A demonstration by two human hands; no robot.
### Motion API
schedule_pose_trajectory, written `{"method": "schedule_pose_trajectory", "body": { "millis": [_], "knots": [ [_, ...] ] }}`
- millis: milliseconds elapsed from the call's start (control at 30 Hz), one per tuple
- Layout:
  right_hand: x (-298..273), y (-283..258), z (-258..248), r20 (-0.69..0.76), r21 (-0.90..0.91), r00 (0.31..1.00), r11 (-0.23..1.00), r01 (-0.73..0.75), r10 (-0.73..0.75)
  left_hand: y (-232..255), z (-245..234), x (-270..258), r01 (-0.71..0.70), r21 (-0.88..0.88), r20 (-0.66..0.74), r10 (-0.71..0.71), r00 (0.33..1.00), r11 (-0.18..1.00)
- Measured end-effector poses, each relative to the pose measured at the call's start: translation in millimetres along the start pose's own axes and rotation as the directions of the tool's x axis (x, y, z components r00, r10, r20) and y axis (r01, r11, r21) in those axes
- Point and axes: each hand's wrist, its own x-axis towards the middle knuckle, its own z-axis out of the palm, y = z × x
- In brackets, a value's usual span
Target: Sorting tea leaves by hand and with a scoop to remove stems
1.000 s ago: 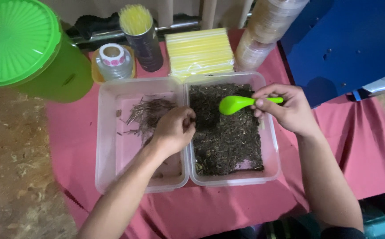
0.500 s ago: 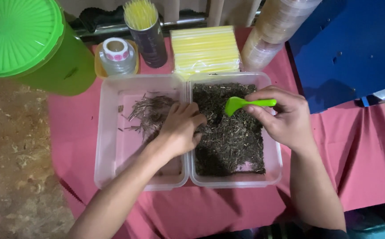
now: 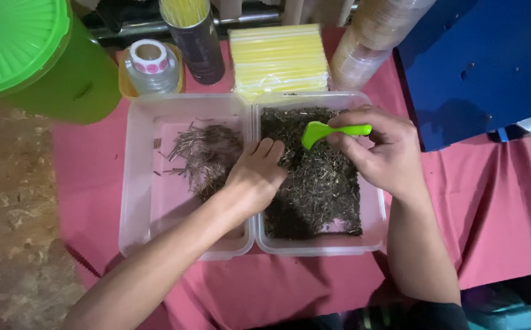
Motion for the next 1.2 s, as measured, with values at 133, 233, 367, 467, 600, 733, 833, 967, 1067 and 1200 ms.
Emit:
{"method": "schedule_pose_trajectory", "body": {
  "millis": [133,233,367,467,600,733,833,967,1067,1200],
  "knots": [
    [-3,8,-8,-0.005,-0.005,1.0,1.0,-0.015,0.015,-2,4,5,-0.094,0.085,-0.113,0.103,0.988,0.992],
    [0,8,-13,-0.006,-0.004,1.0,1.0,-0.015,0.015,-7,7,7,-0.121,0.095,-0.152,0.135,0.979,0.988],
    [-2,4,-16,-0.015,-0.02,0.999,0.999,-0.045,0.044,-6,-3,3,-0.146,0.068,-0.181,0.156,0.971,0.987],
    [-1,2,-18,-0.022,-0.03,0.999,0.999,-0.037,0.036,-10,0,0,-0.094,0.036,-0.109,0.098,0.989,0.995],
    [-1,8,-20,-0.017,-0.077,1.0,0.997,-0.026,0.025,-20,16,3,0.051,-0.089,0.035,-0.048,0.998,0.995],
    [1,0,-20,-0.033,-0.052,0.998,0.997,-0.048,0.047,-22,17,8,0.03,-0.091,-0.077,-0.037,0.996,0.995],
    [1,-2,-21,-0.032,-0.062,0.998,0.997,-0.051,0.049,-14,6,13,0.129,-0.207,0.074,-0.116,0.99,0.97],
    [1,0,-22,-0.015,-0.042,0.999,0.998,-0.039,0.038,-13,14,14,-0.139,-0.152,-0.123,0.121,0.985,0.979],
    [1,-2,-20,-0.01,-0.044,1.0,0.999,-0.023,0.023,-11,11,17,-0.172,-0.146,-0.147,0.151,0.978,0.974],
    [1,-4,-19,-0.008,-0.069,1.0,0.997,-0.031,0.03,-9,23,16,-0.189,-0.069,-0.221,0.169,0.961,0.98]
  ]
}}
